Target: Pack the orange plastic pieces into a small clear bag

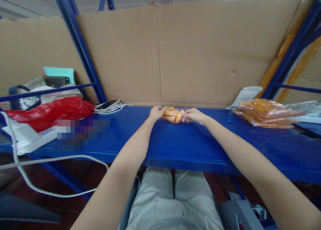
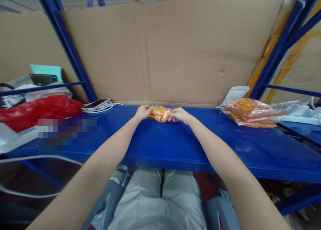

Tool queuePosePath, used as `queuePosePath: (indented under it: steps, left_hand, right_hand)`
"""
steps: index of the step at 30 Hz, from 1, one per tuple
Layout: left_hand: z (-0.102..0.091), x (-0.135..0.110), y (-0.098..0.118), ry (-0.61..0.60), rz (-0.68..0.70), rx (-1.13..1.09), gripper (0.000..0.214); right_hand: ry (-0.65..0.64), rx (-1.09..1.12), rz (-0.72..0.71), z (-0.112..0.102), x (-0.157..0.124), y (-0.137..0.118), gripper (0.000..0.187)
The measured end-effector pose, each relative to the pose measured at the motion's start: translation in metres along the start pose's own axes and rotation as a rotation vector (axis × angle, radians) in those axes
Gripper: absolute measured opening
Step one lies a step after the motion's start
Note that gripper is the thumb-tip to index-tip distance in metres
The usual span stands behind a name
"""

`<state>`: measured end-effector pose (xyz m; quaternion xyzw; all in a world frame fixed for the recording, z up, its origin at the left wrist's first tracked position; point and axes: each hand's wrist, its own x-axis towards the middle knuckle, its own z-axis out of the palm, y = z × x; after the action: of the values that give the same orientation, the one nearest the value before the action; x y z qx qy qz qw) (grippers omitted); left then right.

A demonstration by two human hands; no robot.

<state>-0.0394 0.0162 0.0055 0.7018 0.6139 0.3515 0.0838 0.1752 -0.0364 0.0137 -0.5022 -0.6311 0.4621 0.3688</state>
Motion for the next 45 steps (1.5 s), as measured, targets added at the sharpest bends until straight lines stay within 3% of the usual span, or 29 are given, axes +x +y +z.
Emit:
queuePosePath:
  steps: [8, 17, 25, 35, 41, 45]
  left_hand:
    - [0.001, 0.0, 0.002, -0.011, 0.004, 0.061, 0.039]
    - [0.003, 0.002, -0.001, 0.005, -0.043, -0.053, 0.025]
    - [0.0, 0.0, 0.002, -0.027, -0.067, -0.024, 0.026]
    - [-0.002, -0.006, 0.007, 0.043, -0.104, 0.095, 0.022]
    - [-0.002, -0.006, 0.008, 0.049, -0.075, 0.098, 0.028]
    - [0.0, -0.003, 0.006, 0.045, -0.033, 0.03, 0.033]
  right_hand:
    - [0.014, -0.033, 0.028, 0.004, -0.001, 0.001, 0.033]
    - [0.042, -0.179, 0.008, 0.005, -0.001, -0.001, 0.033]
    - [0.027, -0.235, -0.009, 0.0, -0.004, -0.005, 0.033]
    - [-0.001, -0.031, -0.114, -0.008, -0.005, -0.014, 0.049]
    - [0.012, -0.127, -0.231, 0.001, 0.001, -0.008, 0.013]
    - [0.073, -0.176, -0.248, -0.002, 0.007, -0.002, 0.008]
